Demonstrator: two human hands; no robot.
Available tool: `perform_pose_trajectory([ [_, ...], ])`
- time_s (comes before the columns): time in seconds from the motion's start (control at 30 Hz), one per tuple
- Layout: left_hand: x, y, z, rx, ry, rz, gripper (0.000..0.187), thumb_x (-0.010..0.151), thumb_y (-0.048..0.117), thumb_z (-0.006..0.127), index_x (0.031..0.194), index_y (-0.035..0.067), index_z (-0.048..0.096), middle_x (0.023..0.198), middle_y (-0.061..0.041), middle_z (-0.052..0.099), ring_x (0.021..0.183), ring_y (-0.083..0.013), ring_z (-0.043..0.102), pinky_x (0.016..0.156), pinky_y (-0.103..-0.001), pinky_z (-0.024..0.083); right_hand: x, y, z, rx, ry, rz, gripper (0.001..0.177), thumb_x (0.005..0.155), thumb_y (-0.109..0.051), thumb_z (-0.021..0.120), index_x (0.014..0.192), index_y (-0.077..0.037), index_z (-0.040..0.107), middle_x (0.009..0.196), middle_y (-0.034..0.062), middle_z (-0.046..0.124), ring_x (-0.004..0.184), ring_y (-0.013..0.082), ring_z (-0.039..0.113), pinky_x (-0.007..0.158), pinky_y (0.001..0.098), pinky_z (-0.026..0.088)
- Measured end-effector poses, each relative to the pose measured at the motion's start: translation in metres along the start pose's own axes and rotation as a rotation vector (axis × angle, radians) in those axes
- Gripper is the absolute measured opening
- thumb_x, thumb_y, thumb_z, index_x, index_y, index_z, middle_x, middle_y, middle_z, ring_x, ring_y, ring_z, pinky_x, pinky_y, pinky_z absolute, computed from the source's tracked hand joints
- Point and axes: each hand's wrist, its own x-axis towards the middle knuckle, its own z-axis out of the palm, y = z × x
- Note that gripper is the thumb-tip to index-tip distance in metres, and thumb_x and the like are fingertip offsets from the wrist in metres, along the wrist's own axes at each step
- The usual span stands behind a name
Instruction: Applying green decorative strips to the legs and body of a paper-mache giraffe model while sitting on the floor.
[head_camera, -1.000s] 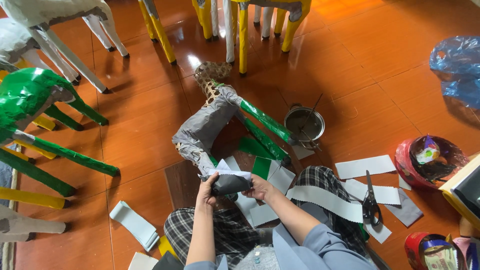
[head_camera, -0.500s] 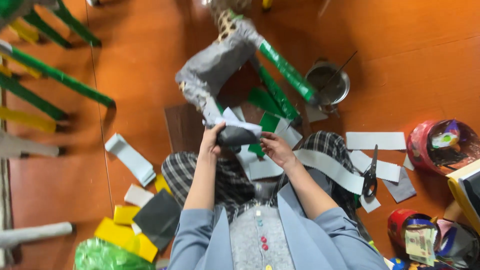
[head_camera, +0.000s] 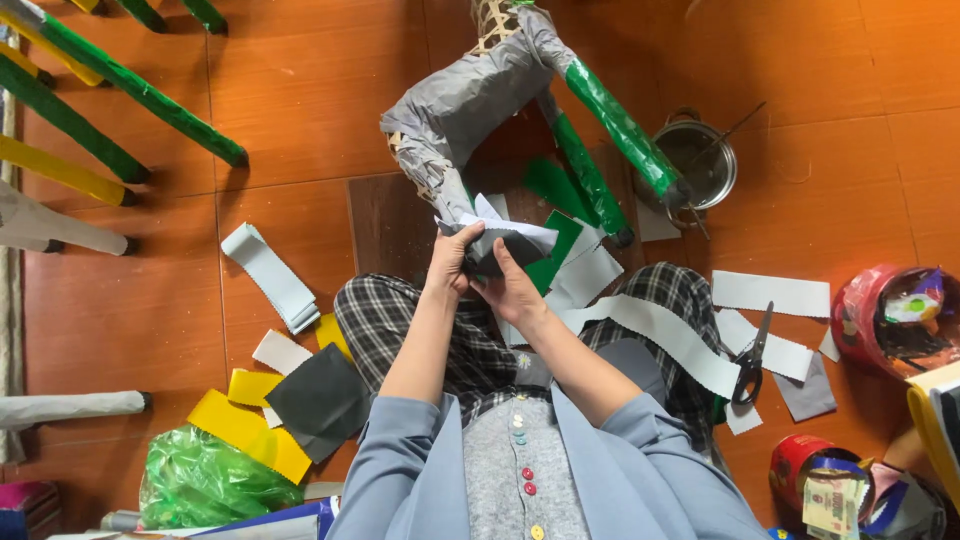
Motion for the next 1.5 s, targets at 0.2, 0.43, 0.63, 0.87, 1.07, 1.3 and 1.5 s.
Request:
perform_pose_trajectory([
  [0.2, -0.009, 0.007, 0.006, 0.044, -0.009, 0.039, 0.057, 0.066, 0.002, 0.089, 0.110, 0.008, 0.054, 0.088, -0.006, 0.059, 0.079, -0.0205, 0.064, 0.071, -0.038, 0.059, 0.003, 0.001, 0.020, -0.087, 0.102, -0.082, 0.052, 0.083, -0.036, 0.081, 0.125, -0.013, 0.060, 0.129, 0.0097, 0.061, 0.122, 0.0252, 0.055, 0.113, 0.0529, 0.030],
  [0.43, -0.002, 0.002, 0.002, 0.059, 0.011, 0.061, 0.055, 0.069, 0.004, 0.088, 0.111, 0.007, 0.053, 0.089, -0.007, 0.060, 0.078, -0.0205, 0.064, 0.069, -0.038, 0.059, -0.010, -0.008, 0.048, -0.021, 0.119, -0.249, 0.048, 0.086, -0.038, 0.076, 0.122, -0.009, 0.061, 0.121, 0.0128, 0.063, 0.112, 0.0267, 0.060, 0.104, 0.0488, 0.041],
  [0.63, -0.013, 0.013, 0.021, -0.027, 0.043, 0.079, 0.056, 0.069, 0.005, 0.089, 0.111, 0.007, 0.053, 0.087, -0.008, 0.061, 0.076, -0.0221, 0.066, 0.068, -0.038, 0.060, -0.013, -0.014, 0.068, 0.043, 0.132, -0.404, 0.046, 0.089, -0.040, 0.071, 0.119, -0.006, 0.062, 0.114, 0.0157, 0.066, 0.102, 0.0281, 0.064, 0.096, 0.0451, 0.052],
  [0.87, -0.020, 0.010, 0.040, -0.043, 0.090, 0.087, 0.056, 0.070, 0.006, 0.088, 0.112, 0.008, 0.050, 0.088, -0.007, 0.059, 0.074, -0.0204, 0.065, 0.067, -0.035, 0.059, -0.001, -0.027, 0.070, -0.024, 0.274, -0.652, 0.053, 0.092, -0.051, 0.064, 0.133, -0.019, 0.053, 0.112, 0.0092, 0.067, 0.096, 0.0181, 0.065, 0.083, 0.0333, 0.056],
  [1.07, -0.022, 0.014, 0.039, 0.059, 0.072, 0.112, 0.058, 0.069, 0.005, 0.089, 0.111, 0.008, 0.049, 0.087, -0.007, 0.058, 0.074, -0.0205, 0.066, 0.065, -0.036, 0.060, 0.004, -0.025, 0.077, -0.145, 0.263, -0.589, 0.052, 0.093, -0.054, 0.060, 0.136, -0.026, 0.053, 0.112, 0.0034, 0.067, 0.097, 0.0125, 0.063, 0.083, 0.0274, 0.053],
  [1.3, -0.028, 0.021, 0.043, 0.063, 0.078, 0.126, 0.056, 0.070, 0.009, 0.089, 0.110, 0.008, 0.050, 0.085, -0.007, 0.057, 0.073, -0.0195, 0.064, 0.063, -0.034, 0.059, -0.027, -0.014, 0.078, -0.420, 0.189, -0.571, 0.086, 0.081, -0.044, 0.080, 0.149, -0.026, 0.031, 0.131, 0.0099, 0.052, 0.106, 0.0181, 0.055, 0.093, 0.0395, 0.052],
  [1.5, -0.036, 0.015, 0.033, 0.116, 0.051, 0.137, 0.056, 0.074, 0.014, 0.087, 0.115, 0.009, 0.048, 0.088, -0.008, 0.057, 0.076, -0.0187, 0.064, 0.064, -0.036, 0.060, 0.003, -0.015, 0.061, -0.544, 0.179, -0.535, 0.077, 0.083, -0.028, 0.077, 0.148, -0.017, 0.037, 0.125, 0.0115, 0.049, 0.105, 0.0172, 0.050, 0.089, 0.0352, 0.048],
])
